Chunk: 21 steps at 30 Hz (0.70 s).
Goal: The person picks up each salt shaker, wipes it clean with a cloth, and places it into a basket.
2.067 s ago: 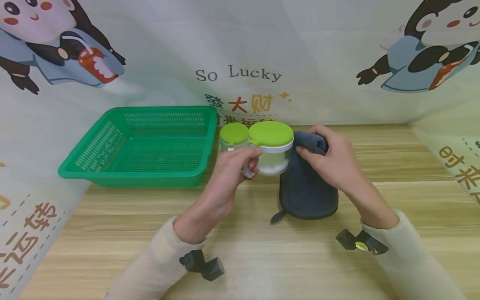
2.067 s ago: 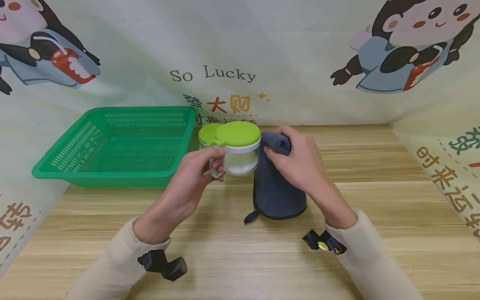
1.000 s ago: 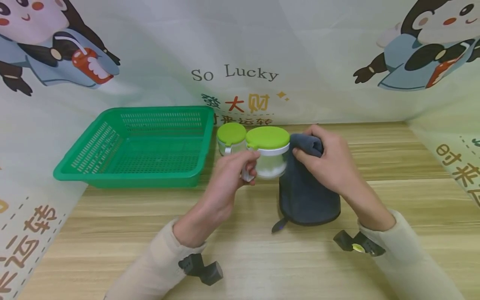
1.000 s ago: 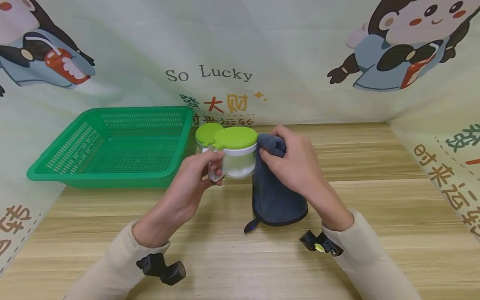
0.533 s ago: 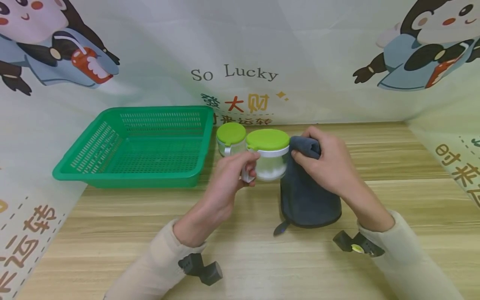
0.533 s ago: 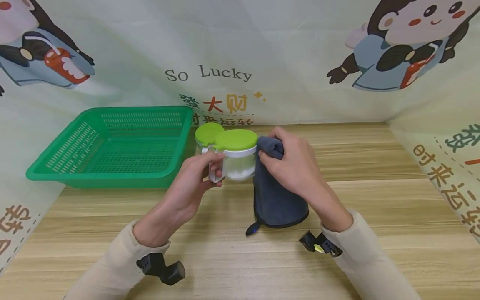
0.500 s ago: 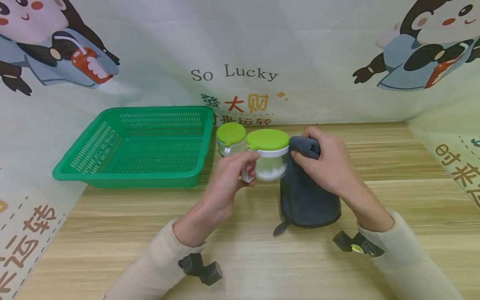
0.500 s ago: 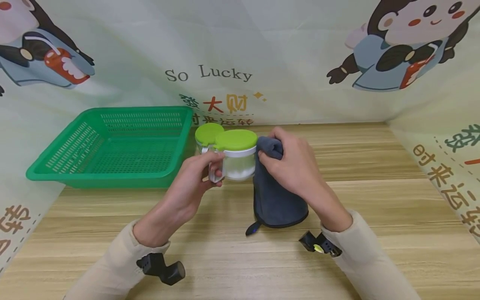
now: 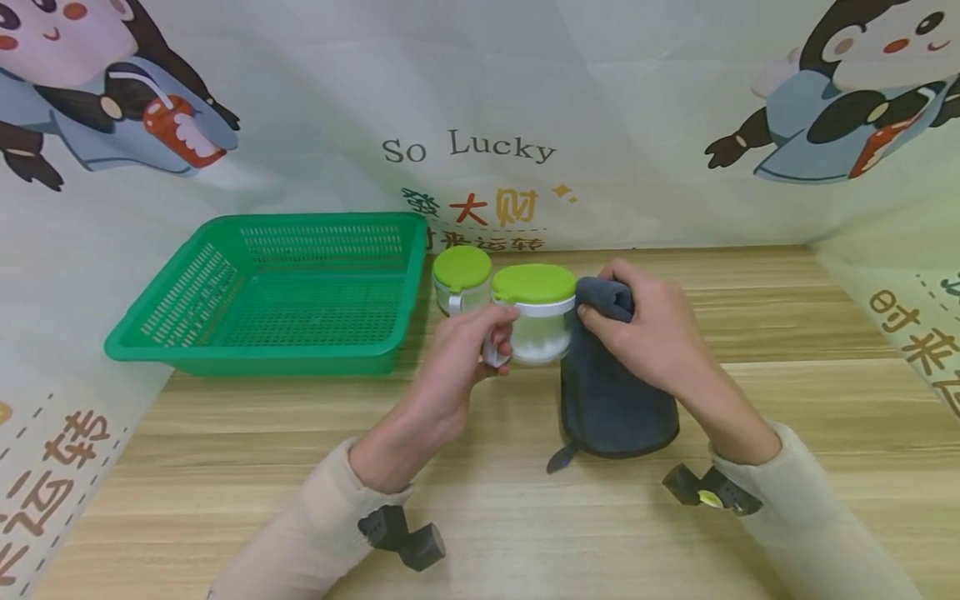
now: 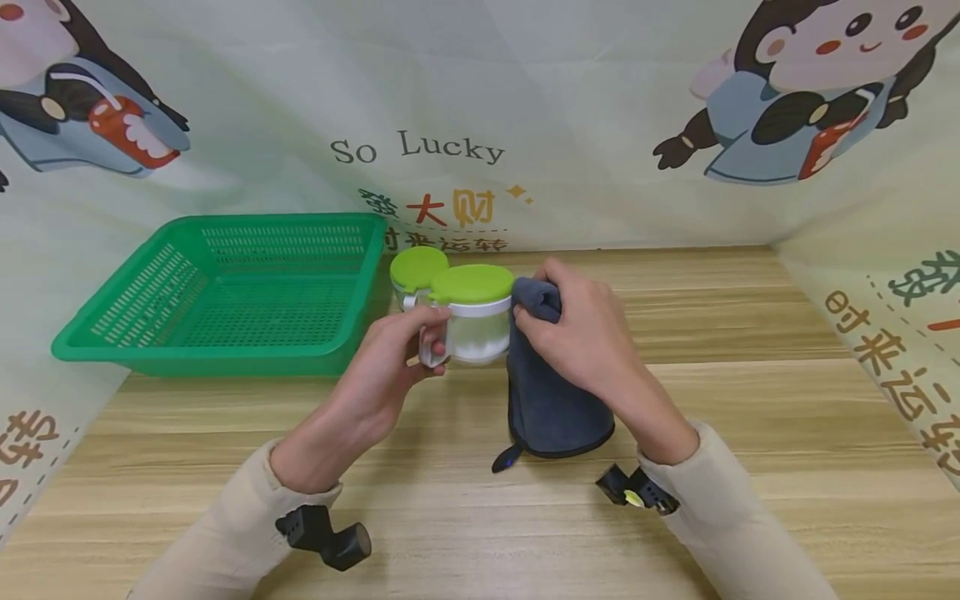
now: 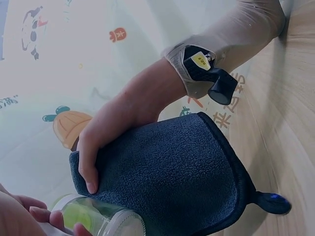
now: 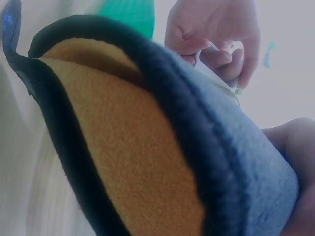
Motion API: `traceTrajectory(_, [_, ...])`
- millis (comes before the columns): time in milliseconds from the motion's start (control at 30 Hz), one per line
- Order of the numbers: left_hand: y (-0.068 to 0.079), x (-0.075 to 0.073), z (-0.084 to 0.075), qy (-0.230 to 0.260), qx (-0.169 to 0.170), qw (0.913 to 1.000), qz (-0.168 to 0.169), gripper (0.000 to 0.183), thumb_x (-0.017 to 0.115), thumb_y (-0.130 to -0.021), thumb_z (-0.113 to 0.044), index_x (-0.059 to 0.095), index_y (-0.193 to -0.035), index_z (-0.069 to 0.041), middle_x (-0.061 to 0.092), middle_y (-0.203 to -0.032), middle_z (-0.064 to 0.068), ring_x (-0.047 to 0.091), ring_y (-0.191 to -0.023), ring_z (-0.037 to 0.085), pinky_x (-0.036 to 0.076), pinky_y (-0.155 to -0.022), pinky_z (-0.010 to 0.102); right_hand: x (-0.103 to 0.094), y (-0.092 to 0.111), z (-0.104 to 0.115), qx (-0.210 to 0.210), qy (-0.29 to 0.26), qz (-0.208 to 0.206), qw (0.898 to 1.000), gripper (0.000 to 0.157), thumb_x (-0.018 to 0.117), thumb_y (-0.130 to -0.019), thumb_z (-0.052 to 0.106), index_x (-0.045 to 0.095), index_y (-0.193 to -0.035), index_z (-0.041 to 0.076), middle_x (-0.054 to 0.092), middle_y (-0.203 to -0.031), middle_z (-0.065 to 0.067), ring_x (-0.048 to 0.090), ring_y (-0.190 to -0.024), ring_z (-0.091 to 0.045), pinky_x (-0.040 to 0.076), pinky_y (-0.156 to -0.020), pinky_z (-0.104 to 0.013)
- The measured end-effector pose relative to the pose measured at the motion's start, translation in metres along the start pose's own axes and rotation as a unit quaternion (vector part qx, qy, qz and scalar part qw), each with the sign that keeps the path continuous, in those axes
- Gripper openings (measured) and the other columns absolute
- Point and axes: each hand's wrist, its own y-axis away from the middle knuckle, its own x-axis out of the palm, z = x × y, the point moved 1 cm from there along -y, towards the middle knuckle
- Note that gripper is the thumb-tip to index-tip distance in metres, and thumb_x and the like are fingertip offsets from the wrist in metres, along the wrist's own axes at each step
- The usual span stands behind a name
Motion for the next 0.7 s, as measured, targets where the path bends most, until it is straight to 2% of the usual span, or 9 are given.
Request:
traceTrajectory(367, [-0.0015, 0.0003, 0.0020, -0.002, -0.012, 0.9999, -0.002, 0.029, 0.061, -0.098, -0.024, 0.049, -0.074, -0.013, 0.047, -0.077, -0.002, 0.049, -0.077, 0.015, 0.046, -0.072, 0.028, 0.0023, -0.0016, -0.0017, -0.001, 0.008, -0.003, 1.000, 0.014, 0.072, -0.090, 0.020, 0.067, -0.101, 0.011, 0.068, -0.091, -0.013, 0.058, -0.078, -0.028, 0.044, -0.066, -0.036])
traceTrajectory(700, [-0.0051, 0.0020, 0.0059, -0.009, -0.028, 0.9996, 0.000, 0.022, 0.061, -0.098, -0.022, 0.055, -0.081, -0.009, 0.051, -0.078, -0.001, 0.049, -0.076, 0.015, 0.046, -0.073, 0.030, 0.0070, -0.0029, -0.0053, -0.003, 0.017, -0.002, 1.000, 0.013, 0.072, -0.090, 0.020, 0.066, -0.097, 0.011, 0.064, -0.085, -0.011, 0.055, -0.075, -0.027, 0.042, -0.065, -0.036])
